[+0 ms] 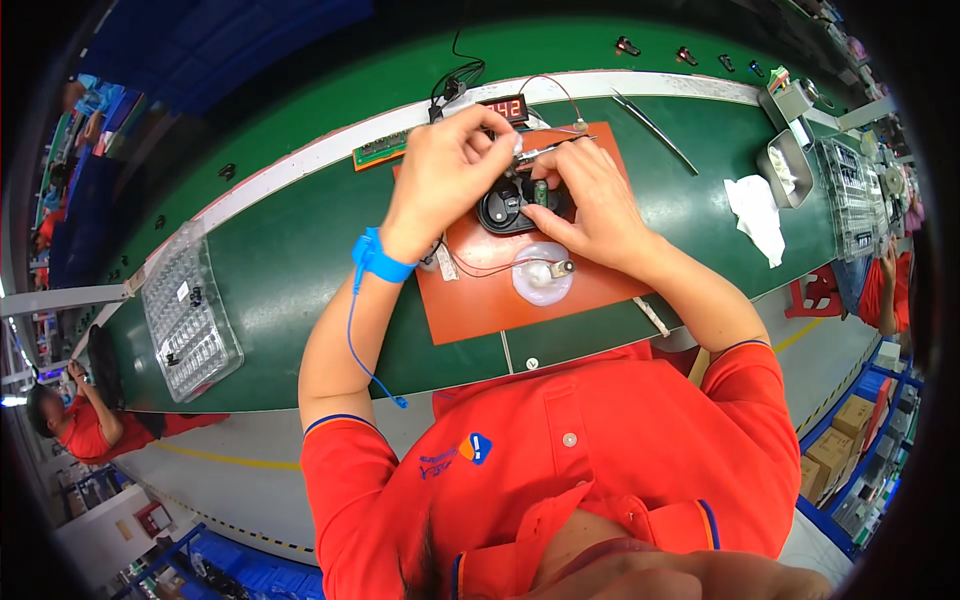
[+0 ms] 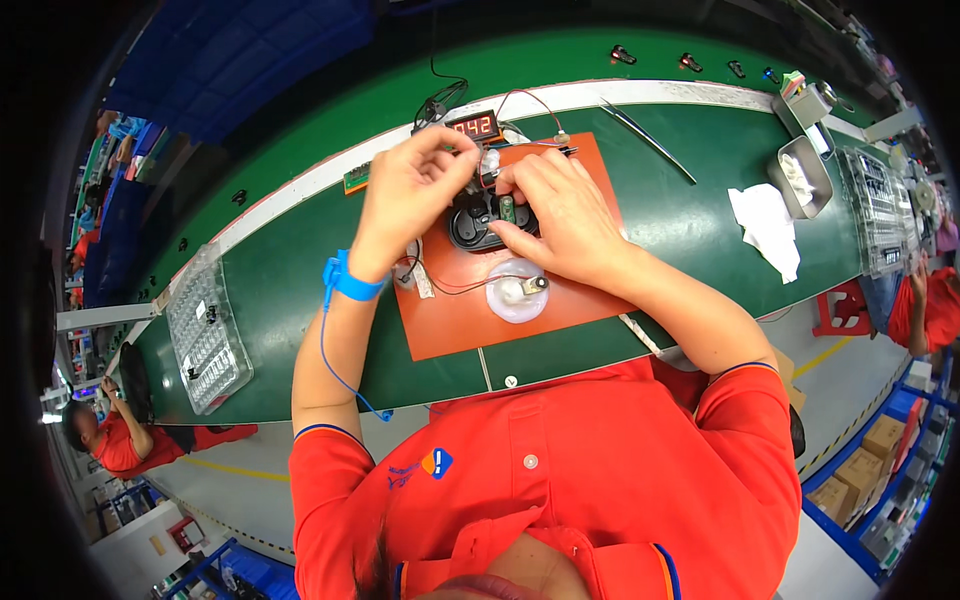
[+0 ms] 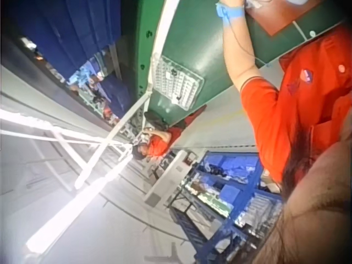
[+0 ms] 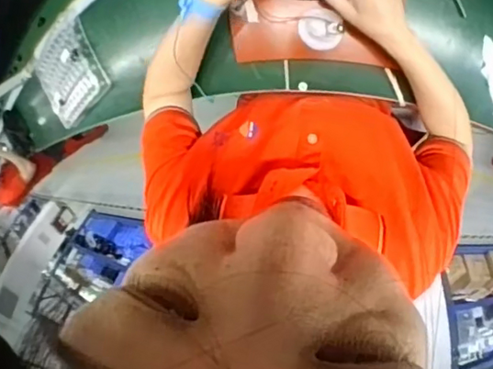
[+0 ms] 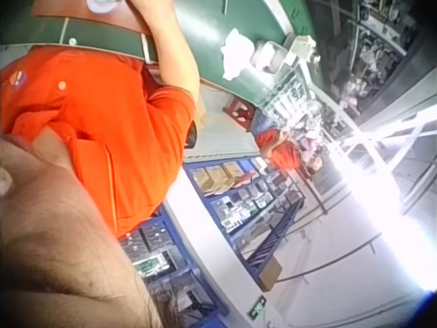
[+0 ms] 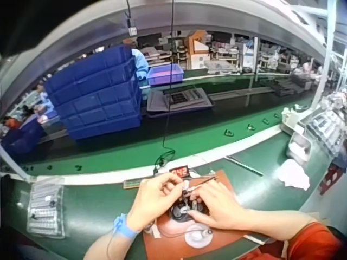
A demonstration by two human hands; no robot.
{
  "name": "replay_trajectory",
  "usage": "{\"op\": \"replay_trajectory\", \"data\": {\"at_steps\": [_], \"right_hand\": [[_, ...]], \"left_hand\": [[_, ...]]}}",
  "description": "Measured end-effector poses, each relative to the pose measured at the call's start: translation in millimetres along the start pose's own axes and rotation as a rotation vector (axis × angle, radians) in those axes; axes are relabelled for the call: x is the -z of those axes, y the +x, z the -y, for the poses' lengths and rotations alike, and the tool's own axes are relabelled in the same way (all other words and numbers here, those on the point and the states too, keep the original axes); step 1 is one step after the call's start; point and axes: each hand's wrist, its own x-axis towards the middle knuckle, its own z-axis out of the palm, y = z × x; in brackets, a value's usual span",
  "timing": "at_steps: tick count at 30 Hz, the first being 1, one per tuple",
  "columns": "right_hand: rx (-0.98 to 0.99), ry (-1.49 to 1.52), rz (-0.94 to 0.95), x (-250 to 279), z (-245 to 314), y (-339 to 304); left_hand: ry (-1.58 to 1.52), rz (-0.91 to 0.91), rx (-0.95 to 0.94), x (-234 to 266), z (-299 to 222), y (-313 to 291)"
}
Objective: Assembling and testing small electronic components on a factory production line.
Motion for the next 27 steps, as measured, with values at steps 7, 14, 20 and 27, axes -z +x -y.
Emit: {"op": "replay_trajectory", "data": {"at_steps": [7,14,20,27], "right_hand": [[-0.009,0.348,0.054,20,2,-28],[0.183,0.114,0.054,19,4,-48],[0.261,0.023,0.094,22,6,-42],[-0.018,0.145,-0.074,45,-66,19]], "left_hand": [[0.343,-0.050,-0.302,-30,1,-15],[0.476,-0.115,-0.389,-22,-1,-12],[0.724,-0.550,-0.382,70,59,34],[1.343,-0.709,0.103,206,199,-3]]}}
